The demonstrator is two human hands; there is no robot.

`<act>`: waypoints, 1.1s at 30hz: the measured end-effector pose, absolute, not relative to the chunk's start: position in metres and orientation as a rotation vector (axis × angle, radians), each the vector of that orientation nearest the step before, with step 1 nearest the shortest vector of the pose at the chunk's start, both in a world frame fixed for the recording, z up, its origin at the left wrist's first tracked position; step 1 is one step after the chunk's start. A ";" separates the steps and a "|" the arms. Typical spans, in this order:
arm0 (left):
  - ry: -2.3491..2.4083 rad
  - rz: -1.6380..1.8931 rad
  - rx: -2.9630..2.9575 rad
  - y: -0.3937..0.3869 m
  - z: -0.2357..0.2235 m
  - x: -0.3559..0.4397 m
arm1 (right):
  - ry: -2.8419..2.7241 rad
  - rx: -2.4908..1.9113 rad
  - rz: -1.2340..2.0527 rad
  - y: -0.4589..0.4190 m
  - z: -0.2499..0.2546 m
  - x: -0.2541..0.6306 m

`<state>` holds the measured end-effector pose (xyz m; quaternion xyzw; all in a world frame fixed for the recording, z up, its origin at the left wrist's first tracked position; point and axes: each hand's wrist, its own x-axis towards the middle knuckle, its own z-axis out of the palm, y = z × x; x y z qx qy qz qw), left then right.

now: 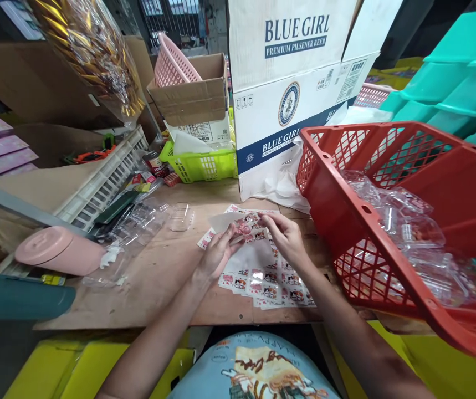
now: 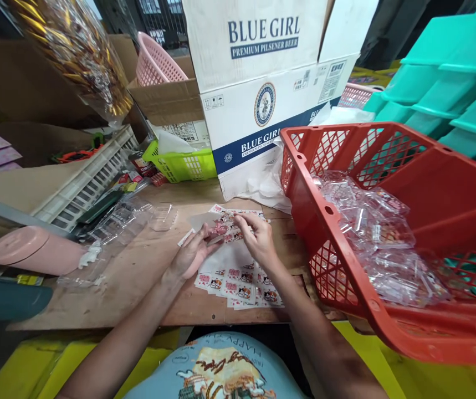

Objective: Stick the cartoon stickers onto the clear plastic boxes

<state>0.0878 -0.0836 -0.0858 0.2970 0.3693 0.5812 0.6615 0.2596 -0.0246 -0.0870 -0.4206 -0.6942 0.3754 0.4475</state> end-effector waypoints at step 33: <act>1.440 1.517 1.343 -0.102 -0.073 0.035 | -2.053 -0.530 0.879 -0.042 -0.067 0.212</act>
